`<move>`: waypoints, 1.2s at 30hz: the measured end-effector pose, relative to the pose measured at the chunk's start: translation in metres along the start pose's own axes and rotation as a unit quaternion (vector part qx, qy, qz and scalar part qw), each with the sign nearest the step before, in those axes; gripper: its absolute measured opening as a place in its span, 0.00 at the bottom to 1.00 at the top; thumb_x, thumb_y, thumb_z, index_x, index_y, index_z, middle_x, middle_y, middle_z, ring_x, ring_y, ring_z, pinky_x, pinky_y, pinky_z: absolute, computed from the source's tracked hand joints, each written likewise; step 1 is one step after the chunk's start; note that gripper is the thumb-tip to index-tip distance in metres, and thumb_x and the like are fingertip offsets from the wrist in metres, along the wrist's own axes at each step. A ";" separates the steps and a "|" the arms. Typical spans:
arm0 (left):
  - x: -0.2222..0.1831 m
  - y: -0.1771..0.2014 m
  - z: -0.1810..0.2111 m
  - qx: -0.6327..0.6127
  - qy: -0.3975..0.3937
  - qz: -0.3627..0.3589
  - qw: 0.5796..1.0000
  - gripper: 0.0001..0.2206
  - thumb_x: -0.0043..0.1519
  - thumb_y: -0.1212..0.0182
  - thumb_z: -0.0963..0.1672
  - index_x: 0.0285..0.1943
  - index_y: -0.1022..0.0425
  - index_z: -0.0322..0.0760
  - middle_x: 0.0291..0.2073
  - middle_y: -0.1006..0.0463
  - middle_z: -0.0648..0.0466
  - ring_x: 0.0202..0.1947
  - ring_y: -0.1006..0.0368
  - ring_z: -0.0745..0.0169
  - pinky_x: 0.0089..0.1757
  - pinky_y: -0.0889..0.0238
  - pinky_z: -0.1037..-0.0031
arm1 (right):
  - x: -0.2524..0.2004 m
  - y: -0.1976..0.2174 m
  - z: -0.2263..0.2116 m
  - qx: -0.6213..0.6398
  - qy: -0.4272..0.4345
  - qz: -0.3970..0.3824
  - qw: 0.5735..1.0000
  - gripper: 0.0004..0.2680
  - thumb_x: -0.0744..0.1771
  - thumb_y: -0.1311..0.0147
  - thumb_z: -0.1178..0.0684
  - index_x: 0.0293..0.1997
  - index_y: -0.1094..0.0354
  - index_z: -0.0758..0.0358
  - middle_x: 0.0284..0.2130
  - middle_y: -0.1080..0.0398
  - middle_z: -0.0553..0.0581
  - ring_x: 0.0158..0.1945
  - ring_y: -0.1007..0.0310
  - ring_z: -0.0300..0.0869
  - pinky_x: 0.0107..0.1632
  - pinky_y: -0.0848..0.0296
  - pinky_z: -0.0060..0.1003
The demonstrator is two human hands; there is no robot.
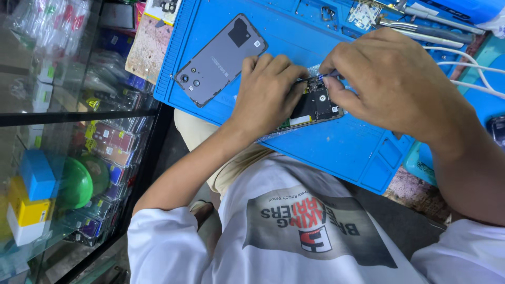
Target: The person disassembles a mobile phone using a screwdriver to remove several internal screws from a plastic frame. They then use a prying tool to separate the frame from the phone body and lift it away to reveal the battery and internal components.
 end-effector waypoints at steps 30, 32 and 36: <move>0.025 -0.010 -0.037 0.136 -0.160 -0.051 0.976 0.06 0.67 0.39 0.44 0.45 0.26 0.37 0.40 0.29 0.51 0.45 0.33 0.53 0.48 0.43 0.61 | -0.005 0.005 0.013 -0.009 -0.076 -0.039 0.996 0.07 0.65 0.39 0.54 0.38 0.33 0.67 0.22 0.30 0.62 0.31 0.26 0.57 0.38 0.30 0.51; 0.029 -0.005 -0.063 0.137 -0.126 -0.040 0.982 0.05 0.67 0.39 0.43 0.47 0.26 0.37 0.43 0.28 0.50 0.47 0.33 0.51 0.47 0.43 0.60 | -0.005 0.003 0.015 0.001 -0.094 -0.055 0.994 0.07 0.66 0.40 0.55 0.39 0.33 0.68 0.22 0.30 0.62 0.30 0.26 0.56 0.37 0.30 0.50; 0.039 0.010 -0.103 0.141 -0.104 -0.014 0.984 0.03 0.67 0.40 0.40 0.47 0.27 0.36 0.44 0.25 0.48 0.49 0.30 0.46 0.49 0.42 0.57 | -0.003 0.000 0.017 0.001 -0.126 -0.074 0.989 0.07 0.68 0.40 0.54 0.39 0.33 0.67 0.20 0.30 0.62 0.29 0.26 0.55 0.36 0.30 0.49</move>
Point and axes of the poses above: each hand's wrist, its own x-axis towards the middle knuckle, its own y-axis out of the back of the hand, z = x × y, the point moved 5 cm from there along x, towards the middle knuckle
